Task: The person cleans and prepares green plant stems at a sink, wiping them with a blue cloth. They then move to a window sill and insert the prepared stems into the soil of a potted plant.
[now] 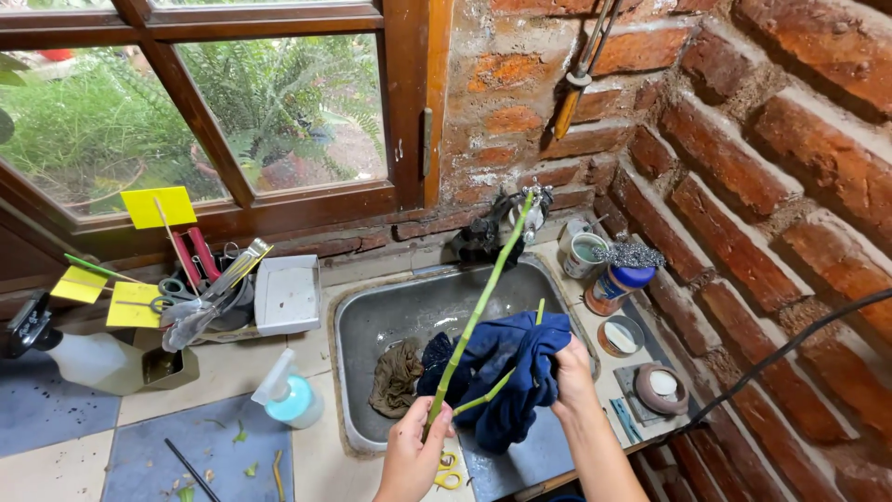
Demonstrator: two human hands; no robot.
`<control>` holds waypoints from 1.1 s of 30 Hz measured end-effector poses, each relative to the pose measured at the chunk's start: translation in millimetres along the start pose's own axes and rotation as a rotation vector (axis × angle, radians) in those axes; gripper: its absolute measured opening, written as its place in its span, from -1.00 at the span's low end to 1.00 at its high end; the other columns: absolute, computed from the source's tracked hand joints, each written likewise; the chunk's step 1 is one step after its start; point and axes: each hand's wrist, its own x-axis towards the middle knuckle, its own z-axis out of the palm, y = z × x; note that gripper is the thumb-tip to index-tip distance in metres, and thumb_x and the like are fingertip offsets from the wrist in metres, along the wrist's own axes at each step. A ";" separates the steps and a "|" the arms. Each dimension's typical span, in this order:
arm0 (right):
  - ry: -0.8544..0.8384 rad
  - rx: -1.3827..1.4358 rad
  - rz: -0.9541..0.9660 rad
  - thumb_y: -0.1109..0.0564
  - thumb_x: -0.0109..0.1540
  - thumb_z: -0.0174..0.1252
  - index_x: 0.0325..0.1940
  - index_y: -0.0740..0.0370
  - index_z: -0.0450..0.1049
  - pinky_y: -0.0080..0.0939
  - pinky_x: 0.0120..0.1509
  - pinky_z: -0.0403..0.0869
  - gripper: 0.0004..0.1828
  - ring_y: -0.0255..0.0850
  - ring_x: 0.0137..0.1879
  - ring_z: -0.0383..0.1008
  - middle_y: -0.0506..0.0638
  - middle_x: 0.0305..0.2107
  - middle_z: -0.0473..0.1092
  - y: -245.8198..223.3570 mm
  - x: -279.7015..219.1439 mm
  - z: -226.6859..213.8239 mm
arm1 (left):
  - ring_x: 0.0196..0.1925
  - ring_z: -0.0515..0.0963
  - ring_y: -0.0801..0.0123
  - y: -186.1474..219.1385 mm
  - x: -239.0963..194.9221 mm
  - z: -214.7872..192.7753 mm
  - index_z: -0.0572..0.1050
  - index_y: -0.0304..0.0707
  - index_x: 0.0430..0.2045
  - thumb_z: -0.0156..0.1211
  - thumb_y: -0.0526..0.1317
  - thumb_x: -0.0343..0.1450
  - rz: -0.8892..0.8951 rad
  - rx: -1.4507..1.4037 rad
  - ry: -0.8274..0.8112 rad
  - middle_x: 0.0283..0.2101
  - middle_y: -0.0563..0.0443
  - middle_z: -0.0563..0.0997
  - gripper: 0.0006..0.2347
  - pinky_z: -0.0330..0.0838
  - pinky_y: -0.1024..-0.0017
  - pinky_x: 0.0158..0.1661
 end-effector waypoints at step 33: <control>0.223 -0.526 -0.252 0.31 -0.05 0.14 0.02 0.26 0.51 -0.25 0.10 0.46 -0.48 -0.21 -0.10 0.49 0.04 -0.20 0.53 -36.5 -87.0 65.9 | -0.02 0.69 -0.06 -19.7 40.2 101.1 0.01 -0.48 0.35 -0.09 -0.43 0.36 0.789 0.257 0.269 0.04 -0.20 0.64 -0.42 0.56 0.25 -0.12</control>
